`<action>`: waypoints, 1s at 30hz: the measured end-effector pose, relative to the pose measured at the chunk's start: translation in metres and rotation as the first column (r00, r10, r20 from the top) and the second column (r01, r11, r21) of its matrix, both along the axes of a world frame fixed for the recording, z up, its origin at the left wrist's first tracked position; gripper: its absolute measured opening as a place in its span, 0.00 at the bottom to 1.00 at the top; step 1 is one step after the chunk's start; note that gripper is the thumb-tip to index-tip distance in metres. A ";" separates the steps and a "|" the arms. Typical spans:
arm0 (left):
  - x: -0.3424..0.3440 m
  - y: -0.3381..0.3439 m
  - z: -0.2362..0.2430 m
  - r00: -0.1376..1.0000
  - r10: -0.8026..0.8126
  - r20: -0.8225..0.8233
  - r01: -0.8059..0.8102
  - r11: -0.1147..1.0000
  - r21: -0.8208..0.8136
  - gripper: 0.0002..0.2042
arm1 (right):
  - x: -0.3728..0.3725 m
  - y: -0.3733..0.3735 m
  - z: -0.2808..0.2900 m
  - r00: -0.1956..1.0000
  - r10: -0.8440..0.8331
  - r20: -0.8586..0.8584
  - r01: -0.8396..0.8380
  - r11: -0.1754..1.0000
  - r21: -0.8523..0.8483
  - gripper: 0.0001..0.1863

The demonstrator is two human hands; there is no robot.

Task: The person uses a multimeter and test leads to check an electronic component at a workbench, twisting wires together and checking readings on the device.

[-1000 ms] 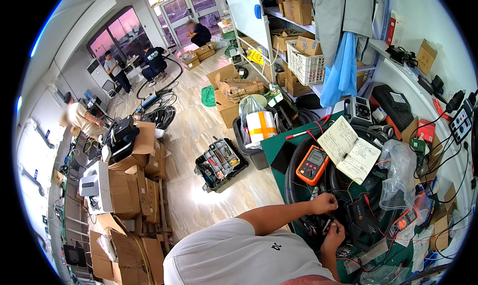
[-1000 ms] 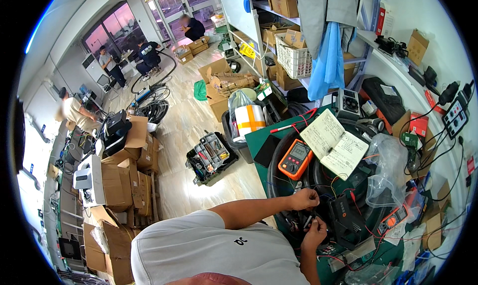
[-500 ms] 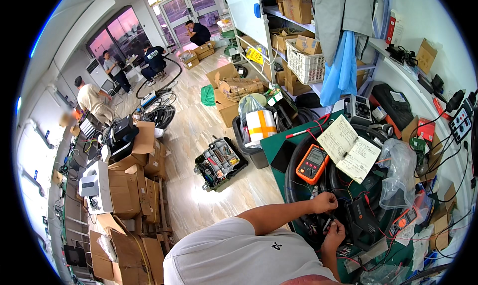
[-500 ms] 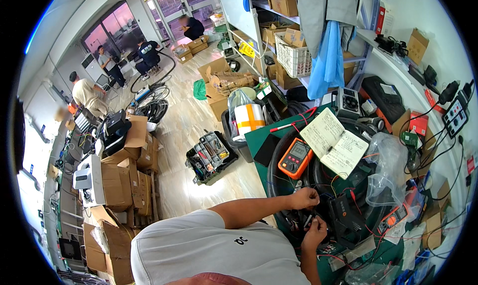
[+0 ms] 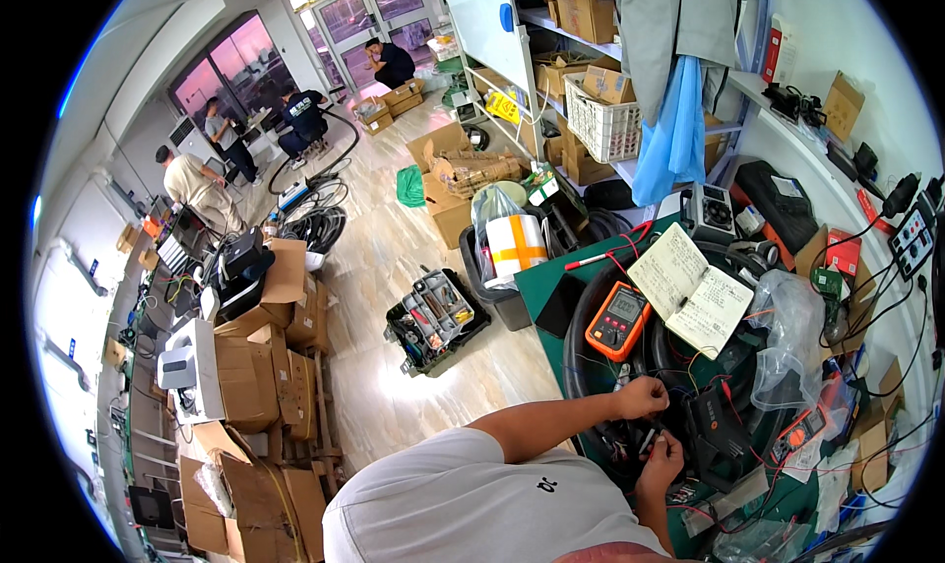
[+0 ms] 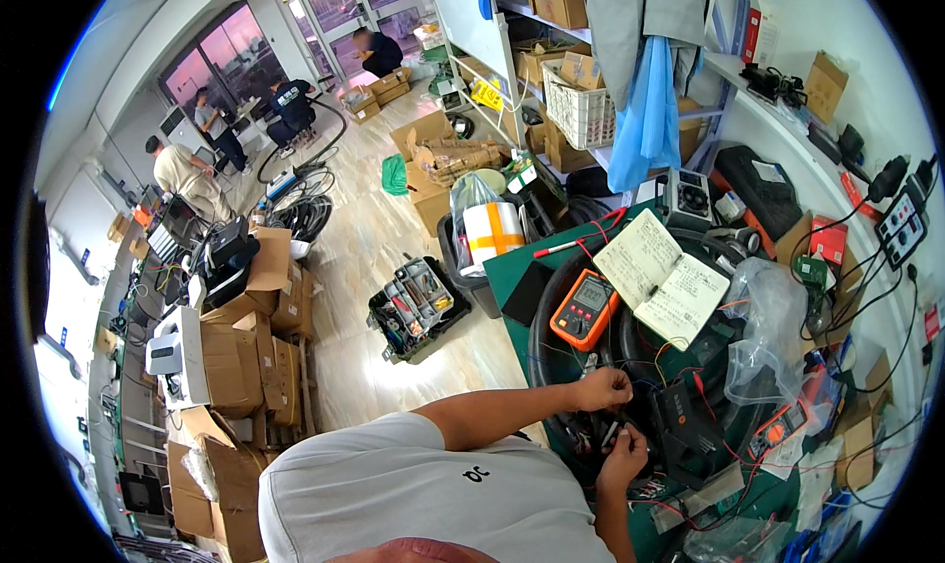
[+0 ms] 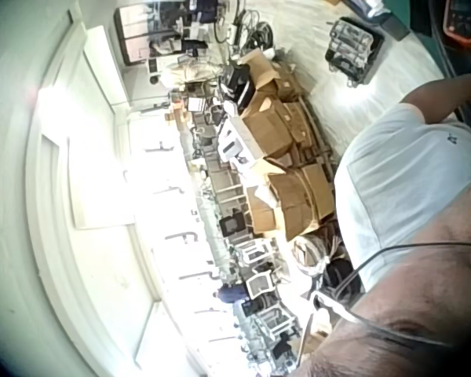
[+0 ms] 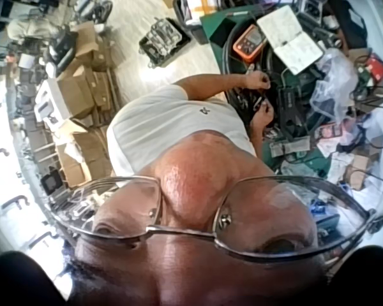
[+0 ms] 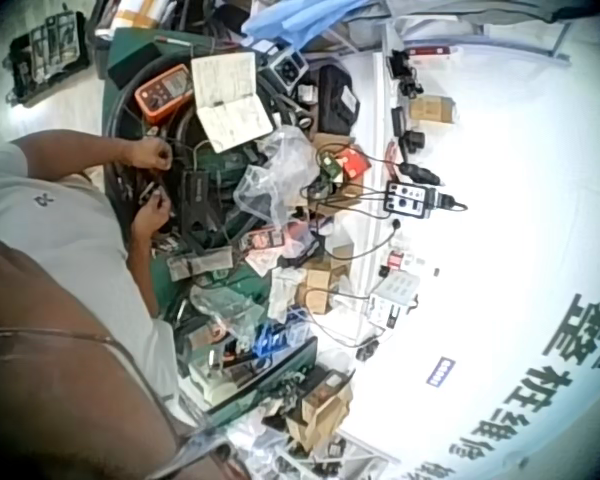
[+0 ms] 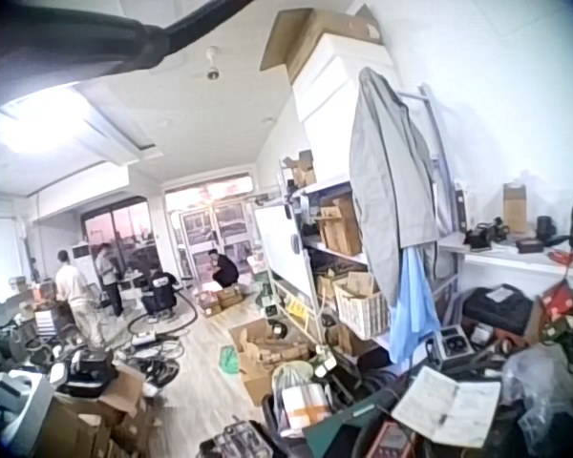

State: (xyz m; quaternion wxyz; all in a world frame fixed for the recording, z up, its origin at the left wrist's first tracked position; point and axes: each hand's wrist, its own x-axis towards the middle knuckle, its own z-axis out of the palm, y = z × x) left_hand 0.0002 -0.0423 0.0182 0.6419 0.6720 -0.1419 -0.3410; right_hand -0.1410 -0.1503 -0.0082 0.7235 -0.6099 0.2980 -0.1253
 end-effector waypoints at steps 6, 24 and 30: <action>-0.002 0.001 -0.007 1.000 -0.003 0.015 0.003 1.000 -0.006 0.09 | -0.002 0.002 -0.001 1.000 -0.010 0.008 0.010 1.000 -0.012 0.09; 0.004 -0.004 -0.008 0.989 -0.018 -0.144 0.014 1.000 -0.026 0.06 | 0.000 -0.001 -0.007 0.999 -0.052 -0.011 0.052 0.999 0.014 0.09; 0.005 -0.002 -0.010 0.982 -0.045 -0.185 0.036 0.998 -0.049 0.07 | 0.000 0.002 -0.002 0.996 -0.082 -0.020 0.083 0.996 0.043 0.09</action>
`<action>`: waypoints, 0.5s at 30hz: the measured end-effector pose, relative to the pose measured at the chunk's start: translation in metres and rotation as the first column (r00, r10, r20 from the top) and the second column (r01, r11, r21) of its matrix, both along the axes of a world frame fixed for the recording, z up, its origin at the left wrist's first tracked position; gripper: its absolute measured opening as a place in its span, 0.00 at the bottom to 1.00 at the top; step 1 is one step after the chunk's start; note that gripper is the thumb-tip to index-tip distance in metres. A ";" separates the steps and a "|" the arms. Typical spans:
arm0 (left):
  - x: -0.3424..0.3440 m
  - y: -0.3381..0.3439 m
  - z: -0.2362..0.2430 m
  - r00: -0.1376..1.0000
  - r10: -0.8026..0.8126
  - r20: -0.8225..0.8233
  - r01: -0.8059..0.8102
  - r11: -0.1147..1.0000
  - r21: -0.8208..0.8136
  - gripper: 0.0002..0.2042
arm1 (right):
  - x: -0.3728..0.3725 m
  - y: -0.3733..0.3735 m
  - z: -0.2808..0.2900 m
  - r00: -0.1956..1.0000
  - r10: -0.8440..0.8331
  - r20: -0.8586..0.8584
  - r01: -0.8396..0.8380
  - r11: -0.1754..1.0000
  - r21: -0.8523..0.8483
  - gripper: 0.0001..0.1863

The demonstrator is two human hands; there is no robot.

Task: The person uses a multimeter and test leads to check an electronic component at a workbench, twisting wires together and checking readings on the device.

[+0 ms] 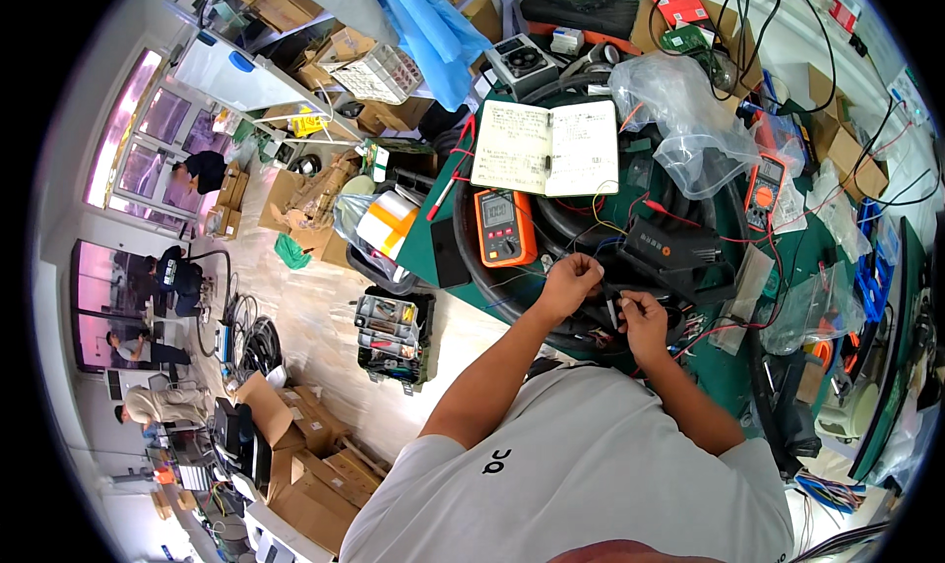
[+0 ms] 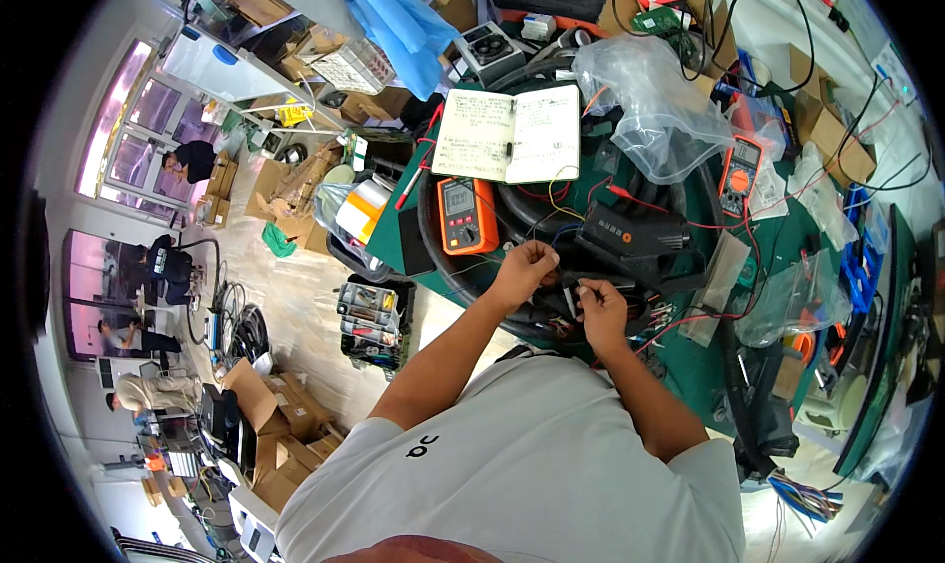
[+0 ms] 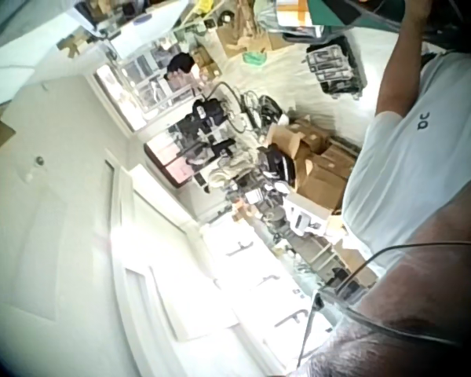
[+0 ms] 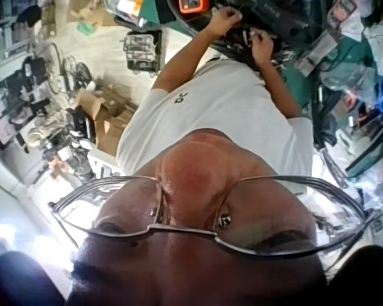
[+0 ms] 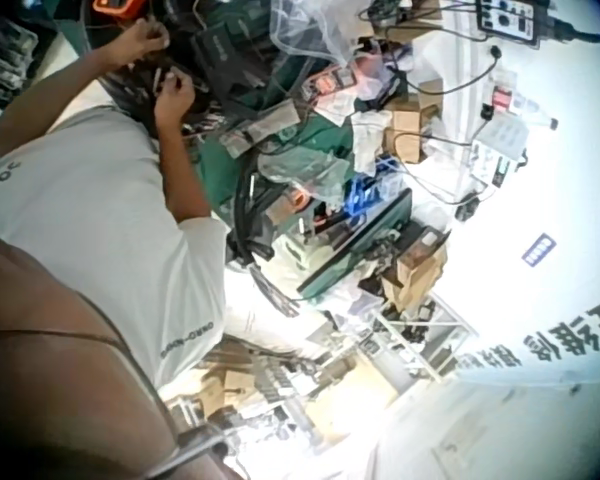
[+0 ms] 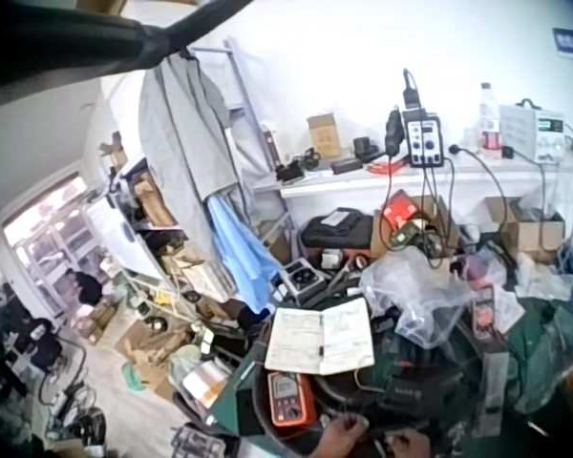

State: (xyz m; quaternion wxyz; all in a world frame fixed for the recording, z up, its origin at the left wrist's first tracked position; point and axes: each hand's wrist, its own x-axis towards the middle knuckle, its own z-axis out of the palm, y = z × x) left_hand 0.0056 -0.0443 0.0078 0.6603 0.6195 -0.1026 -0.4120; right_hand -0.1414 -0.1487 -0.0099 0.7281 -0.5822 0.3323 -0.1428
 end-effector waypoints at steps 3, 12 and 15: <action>0.000 0.001 -0.003 1.000 0.000 -0.030 -0.001 1.000 -0.023 0.07 | 0.000 0.001 -0.001 1.000 -0.006 -0.009 0.006 1.000 -0.014 0.09; -0.001 -0.001 0.003 1.000 -0.009 -0.002 0.009 1.000 0.026 0.08 | -0.001 0.000 -0.003 1.000 -0.009 0.002 0.010 1.000 -0.021 0.09; 0.001 -0.003 0.000 1.000 -0.014 -0.006 0.014 1.000 0.010 0.09 | 0.001 -0.001 -0.001 1.000 -0.017 -0.003 0.017 1.000 -0.026 0.09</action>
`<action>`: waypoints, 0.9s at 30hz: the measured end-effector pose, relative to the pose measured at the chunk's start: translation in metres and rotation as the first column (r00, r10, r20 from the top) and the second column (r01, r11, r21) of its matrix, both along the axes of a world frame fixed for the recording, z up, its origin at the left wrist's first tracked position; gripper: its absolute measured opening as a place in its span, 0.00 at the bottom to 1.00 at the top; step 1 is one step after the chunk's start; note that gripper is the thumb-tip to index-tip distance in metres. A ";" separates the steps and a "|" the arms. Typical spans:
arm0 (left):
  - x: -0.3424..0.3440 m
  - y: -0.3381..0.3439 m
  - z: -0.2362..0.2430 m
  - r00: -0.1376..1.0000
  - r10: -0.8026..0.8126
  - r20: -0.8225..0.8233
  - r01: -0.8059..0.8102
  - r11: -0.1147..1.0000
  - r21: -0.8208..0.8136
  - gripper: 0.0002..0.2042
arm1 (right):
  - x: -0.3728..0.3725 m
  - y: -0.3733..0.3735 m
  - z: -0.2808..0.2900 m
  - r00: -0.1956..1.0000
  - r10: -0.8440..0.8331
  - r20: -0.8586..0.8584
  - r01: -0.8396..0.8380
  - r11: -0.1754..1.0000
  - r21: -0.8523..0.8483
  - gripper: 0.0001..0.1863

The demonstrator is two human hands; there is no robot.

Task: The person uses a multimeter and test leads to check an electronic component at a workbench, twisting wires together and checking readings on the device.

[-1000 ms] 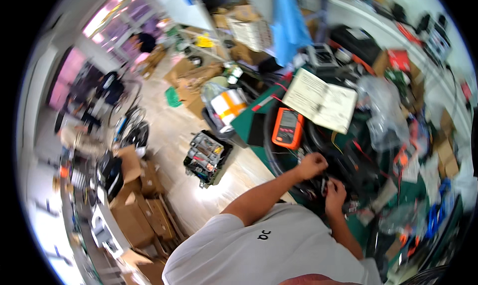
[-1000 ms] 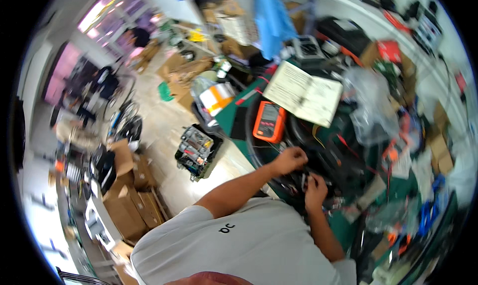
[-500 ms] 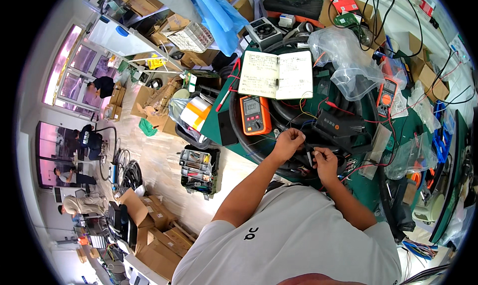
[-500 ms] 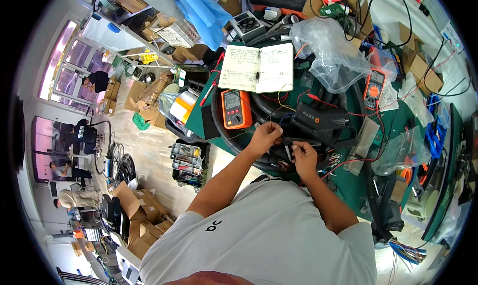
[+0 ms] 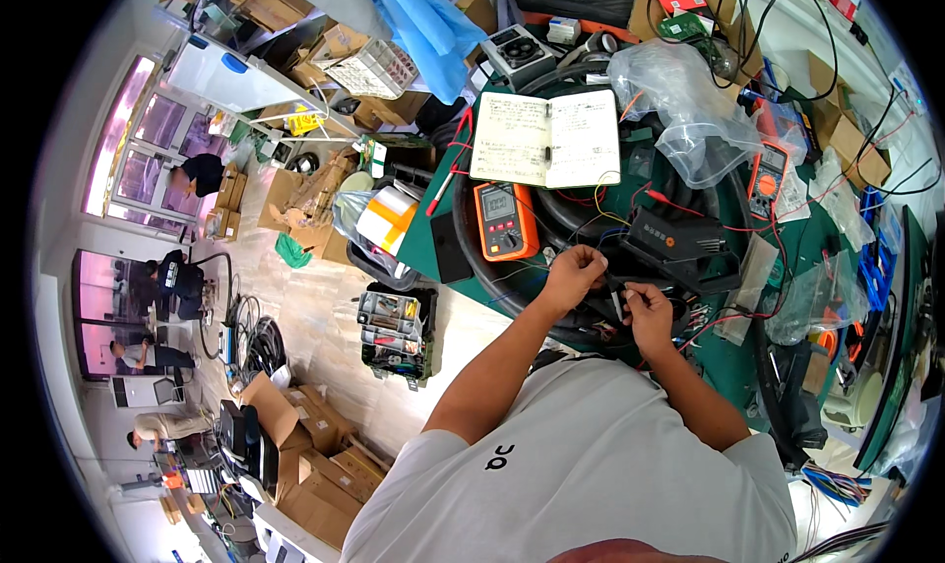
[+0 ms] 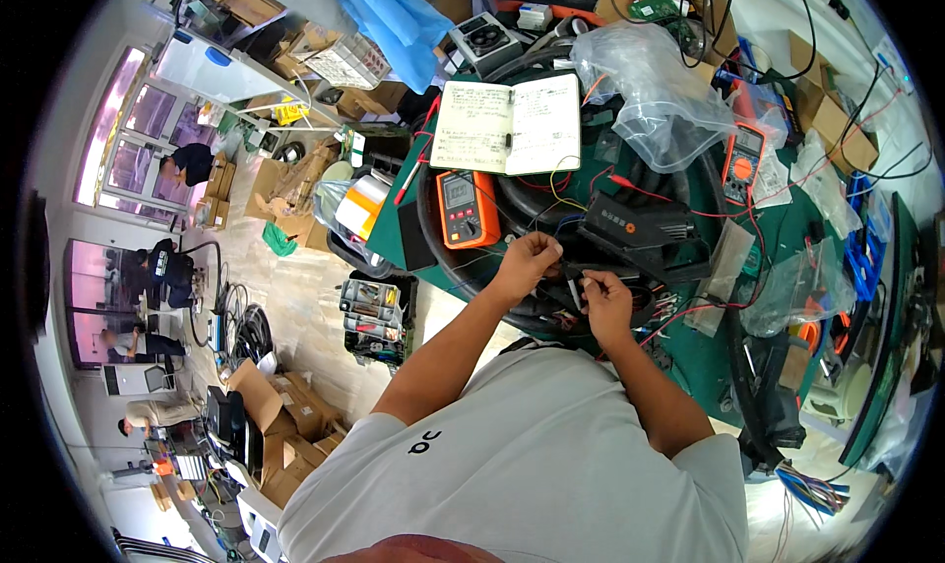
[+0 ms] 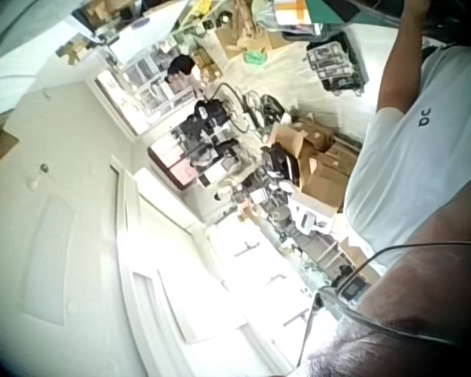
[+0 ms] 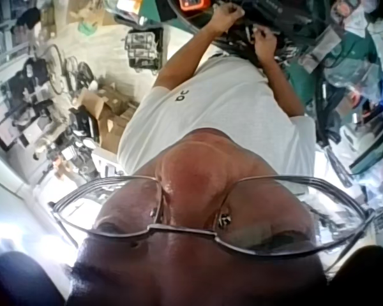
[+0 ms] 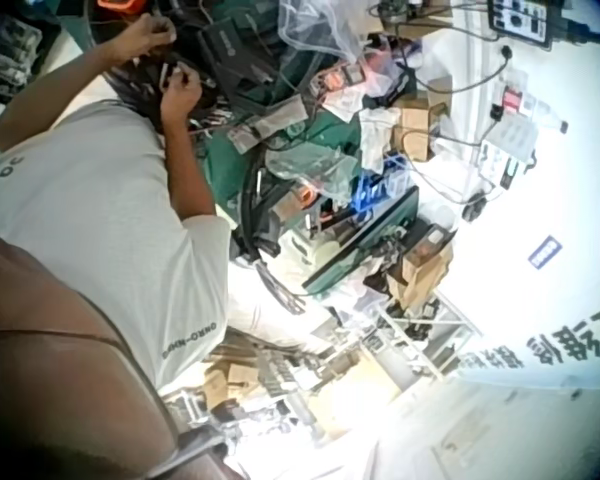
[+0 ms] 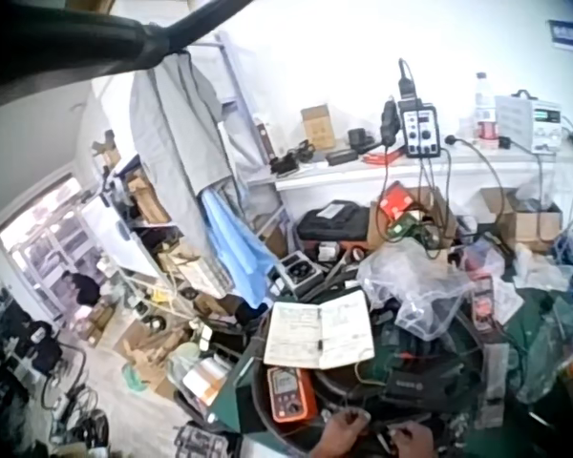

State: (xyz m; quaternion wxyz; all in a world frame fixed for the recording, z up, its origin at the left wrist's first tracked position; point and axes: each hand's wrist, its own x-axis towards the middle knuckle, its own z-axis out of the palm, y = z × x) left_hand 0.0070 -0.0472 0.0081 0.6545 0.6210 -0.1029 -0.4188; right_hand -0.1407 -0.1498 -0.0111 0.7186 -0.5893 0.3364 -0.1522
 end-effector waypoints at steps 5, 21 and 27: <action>0.003 0.003 -0.005 0.999 0.042 0.010 -0.041 0.999 -0.035 0.09 | 0.005 0.001 0.003 1.000 0.008 -0.030 -0.009 1.000 -0.009 0.08; -0.009 0.003 -0.007 0.921 0.066 0.383 -0.096 0.994 0.058 0.08 | 0.001 -0.006 -0.002 0.980 0.168 -0.109 -0.183 0.972 -0.146 0.14; -0.006 0.002 -0.002 0.933 0.060 0.356 -0.089 0.994 0.066 0.09 | 0.003 -0.007 -0.003 0.982 0.168 -0.085 -0.178 0.976 -0.124 0.14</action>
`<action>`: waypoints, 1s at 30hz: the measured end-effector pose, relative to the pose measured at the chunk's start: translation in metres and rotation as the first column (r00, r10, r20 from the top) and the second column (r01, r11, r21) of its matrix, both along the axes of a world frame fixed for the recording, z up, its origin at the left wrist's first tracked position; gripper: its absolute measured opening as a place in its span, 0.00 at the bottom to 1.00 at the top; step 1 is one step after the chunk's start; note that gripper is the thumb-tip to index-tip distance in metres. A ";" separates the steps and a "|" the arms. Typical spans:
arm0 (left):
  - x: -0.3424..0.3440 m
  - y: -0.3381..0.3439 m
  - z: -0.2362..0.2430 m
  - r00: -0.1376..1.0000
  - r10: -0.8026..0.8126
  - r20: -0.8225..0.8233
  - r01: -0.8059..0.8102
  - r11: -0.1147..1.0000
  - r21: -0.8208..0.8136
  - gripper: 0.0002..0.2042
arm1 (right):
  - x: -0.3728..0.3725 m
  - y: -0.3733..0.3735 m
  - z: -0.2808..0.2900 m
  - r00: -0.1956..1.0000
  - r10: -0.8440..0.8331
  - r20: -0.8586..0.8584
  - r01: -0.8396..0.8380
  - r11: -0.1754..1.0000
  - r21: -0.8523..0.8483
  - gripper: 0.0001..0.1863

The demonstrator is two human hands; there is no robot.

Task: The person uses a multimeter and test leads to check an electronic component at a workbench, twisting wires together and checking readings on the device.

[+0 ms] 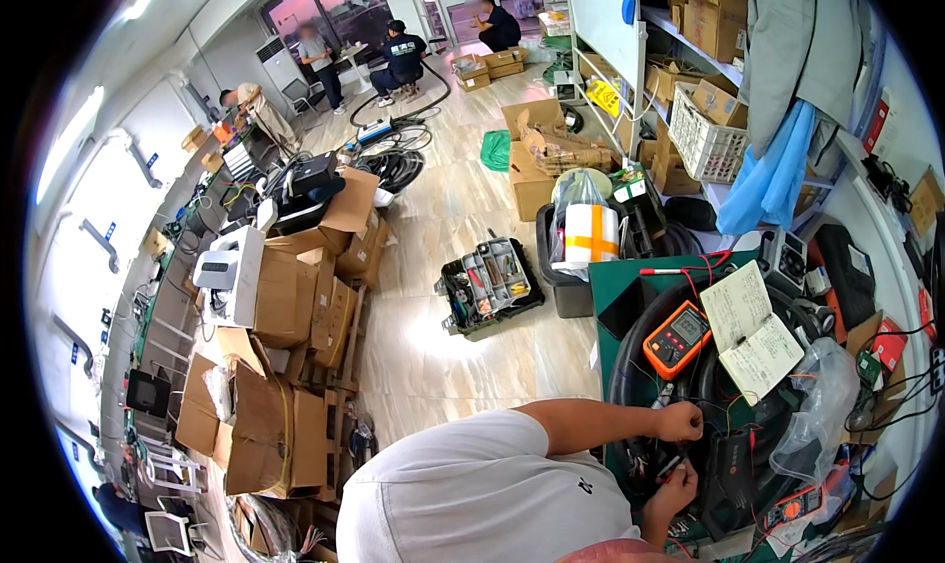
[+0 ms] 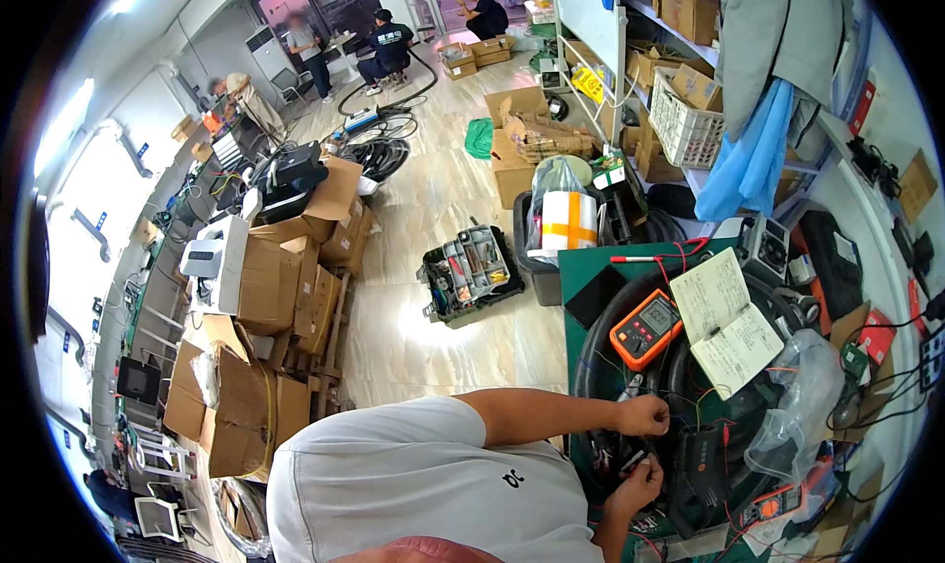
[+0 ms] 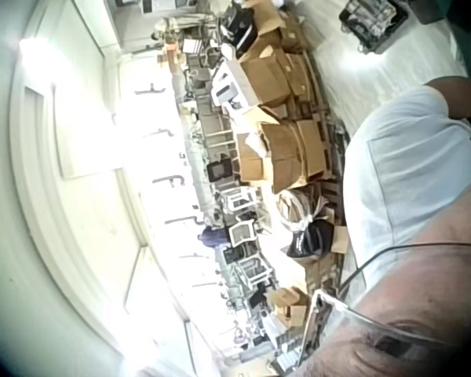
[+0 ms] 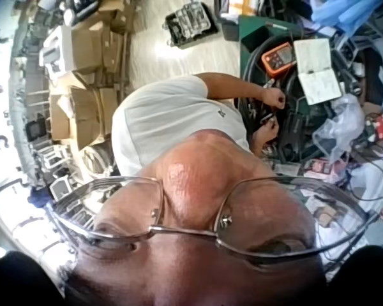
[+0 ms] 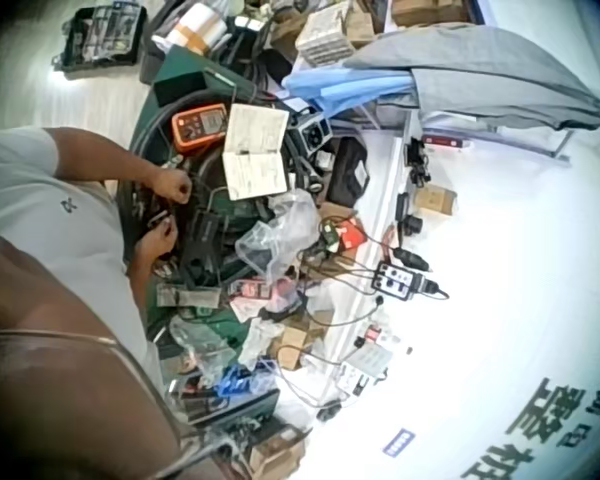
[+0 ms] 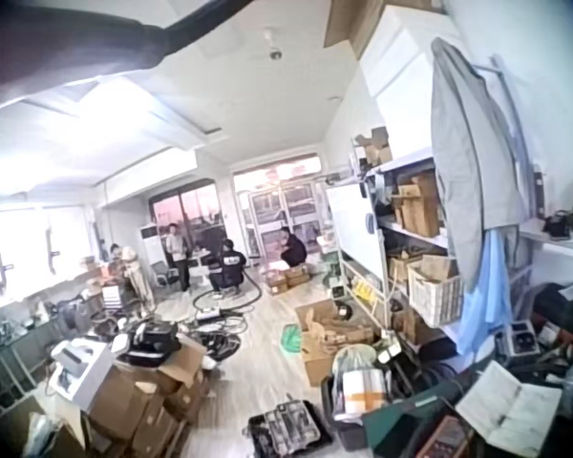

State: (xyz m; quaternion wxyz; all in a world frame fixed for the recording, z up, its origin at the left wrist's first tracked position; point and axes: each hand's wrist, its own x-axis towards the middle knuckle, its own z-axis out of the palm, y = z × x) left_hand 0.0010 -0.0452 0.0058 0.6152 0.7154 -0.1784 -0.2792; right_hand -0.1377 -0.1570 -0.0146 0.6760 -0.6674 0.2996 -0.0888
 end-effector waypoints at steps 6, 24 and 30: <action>0.001 0.000 -0.001 0.998 -0.020 -0.059 0.020 1.000 -0.003 0.10 | -0.001 0.000 0.001 1.000 -0.012 0.020 0.011 0.999 0.032 0.13; -0.004 0.000 0.000 0.994 0.022 -0.111 -0.035 0.993 -0.113 0.05 | -0.004 0.002 0.001 1.000 -0.009 0.029 0.007 0.999 0.049 0.13; -0.006 0.002 0.011 0.989 0.043 -0.140 -0.061 0.990 -0.126 0.05 | -0.003 0.002 0.002 1.000 -0.009 0.024 0.008 0.999 0.043 0.13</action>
